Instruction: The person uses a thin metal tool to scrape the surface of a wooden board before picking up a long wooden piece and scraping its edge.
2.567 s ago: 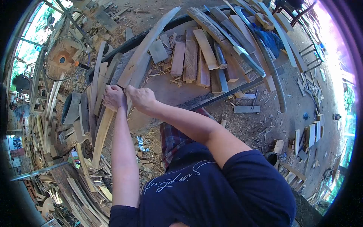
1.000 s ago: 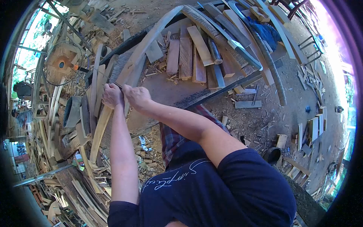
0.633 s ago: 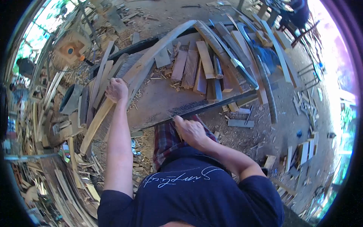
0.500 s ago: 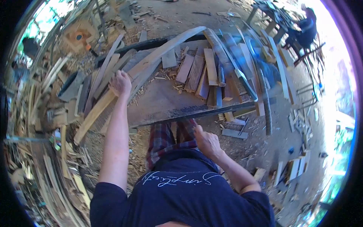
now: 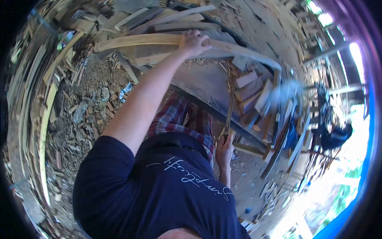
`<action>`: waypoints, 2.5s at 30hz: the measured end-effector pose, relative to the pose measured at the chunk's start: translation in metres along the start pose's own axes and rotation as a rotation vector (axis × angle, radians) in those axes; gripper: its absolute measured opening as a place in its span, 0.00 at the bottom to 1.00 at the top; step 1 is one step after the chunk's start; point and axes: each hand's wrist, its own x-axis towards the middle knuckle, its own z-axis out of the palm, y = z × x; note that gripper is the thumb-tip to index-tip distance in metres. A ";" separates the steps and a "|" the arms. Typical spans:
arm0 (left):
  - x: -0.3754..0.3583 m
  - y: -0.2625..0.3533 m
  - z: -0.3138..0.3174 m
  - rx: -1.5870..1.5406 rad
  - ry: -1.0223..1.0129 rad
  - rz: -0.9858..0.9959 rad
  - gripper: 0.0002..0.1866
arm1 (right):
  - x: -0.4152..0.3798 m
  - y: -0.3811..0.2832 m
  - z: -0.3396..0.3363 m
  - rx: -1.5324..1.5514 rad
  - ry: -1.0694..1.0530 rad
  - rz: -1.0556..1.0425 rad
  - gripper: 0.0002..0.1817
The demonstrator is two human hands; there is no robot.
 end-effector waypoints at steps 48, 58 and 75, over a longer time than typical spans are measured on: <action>-0.013 0.000 -0.038 0.264 -0.086 -0.026 0.25 | 0.203 -0.117 0.068 -0.017 -0.082 -0.237 0.11; -0.016 0.003 -0.043 0.268 -0.044 0.033 0.20 | 0.243 -0.156 0.084 -0.020 -0.039 -0.216 0.08; -0.013 0.000 -0.045 0.302 0.011 0.082 0.16 | 0.204 -0.141 0.065 -0.075 -0.115 -0.165 0.08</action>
